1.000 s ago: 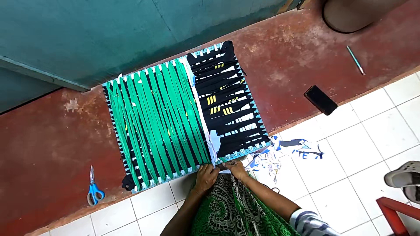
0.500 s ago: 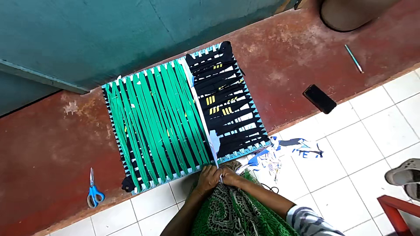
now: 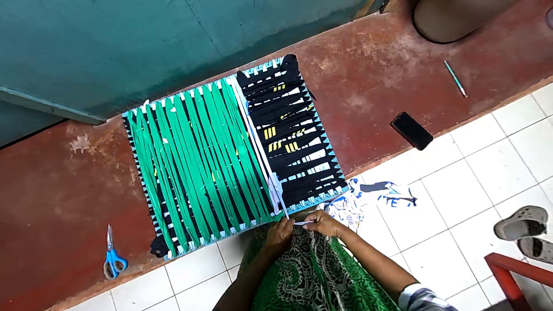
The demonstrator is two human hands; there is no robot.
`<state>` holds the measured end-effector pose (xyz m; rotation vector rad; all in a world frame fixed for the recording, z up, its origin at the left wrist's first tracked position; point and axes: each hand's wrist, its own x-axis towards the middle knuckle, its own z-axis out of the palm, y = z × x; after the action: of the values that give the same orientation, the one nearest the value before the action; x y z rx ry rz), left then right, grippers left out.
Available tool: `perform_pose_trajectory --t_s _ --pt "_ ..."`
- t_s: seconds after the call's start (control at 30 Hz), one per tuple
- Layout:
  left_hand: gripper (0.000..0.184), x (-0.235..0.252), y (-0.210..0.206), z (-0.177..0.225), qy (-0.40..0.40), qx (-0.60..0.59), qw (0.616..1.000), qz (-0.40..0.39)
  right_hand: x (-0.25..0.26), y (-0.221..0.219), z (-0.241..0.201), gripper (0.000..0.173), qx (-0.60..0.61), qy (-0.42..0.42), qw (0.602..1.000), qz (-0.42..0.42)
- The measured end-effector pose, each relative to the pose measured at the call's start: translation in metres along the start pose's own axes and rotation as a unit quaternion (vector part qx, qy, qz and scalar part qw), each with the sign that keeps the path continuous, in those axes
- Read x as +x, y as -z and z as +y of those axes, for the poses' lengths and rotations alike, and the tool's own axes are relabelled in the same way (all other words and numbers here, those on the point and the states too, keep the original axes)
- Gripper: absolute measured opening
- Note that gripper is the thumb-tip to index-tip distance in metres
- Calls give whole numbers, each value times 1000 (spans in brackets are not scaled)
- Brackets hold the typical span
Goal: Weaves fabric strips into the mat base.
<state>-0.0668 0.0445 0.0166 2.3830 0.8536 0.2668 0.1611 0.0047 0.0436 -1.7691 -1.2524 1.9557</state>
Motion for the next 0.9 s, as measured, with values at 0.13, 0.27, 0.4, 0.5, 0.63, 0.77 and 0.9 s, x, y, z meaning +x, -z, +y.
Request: perform_pose_trajectory --t_s 0.13,0.27,0.4,0.5,0.63,0.77,0.9 --pt "40 3 16 9 111 -77 983 -127 1 21 -35 32 -160 29 987 -5" --pt "49 3 25 10 131 -63 970 -197 12 35 -68 34 -238 56 970 9" --pt "52 1 23 5 98 -6 978 -184 36 42 -91 35 -287 48 956 25" --pt "56 2 23 5 79 35 977 -195 51 49 -101 36 -297 11 953 47" --pt "51 -4 20 0 20 32 991 -128 59 59 -110 37 -285 -23 956 63" --pt "22 15 22 -1 -14 -58 994 87 62 70 -103 32 -172 -20 983 66" --pt "39 80 67 15 160 -221 961 31 50 92 -113 15 -37 19 998 37"
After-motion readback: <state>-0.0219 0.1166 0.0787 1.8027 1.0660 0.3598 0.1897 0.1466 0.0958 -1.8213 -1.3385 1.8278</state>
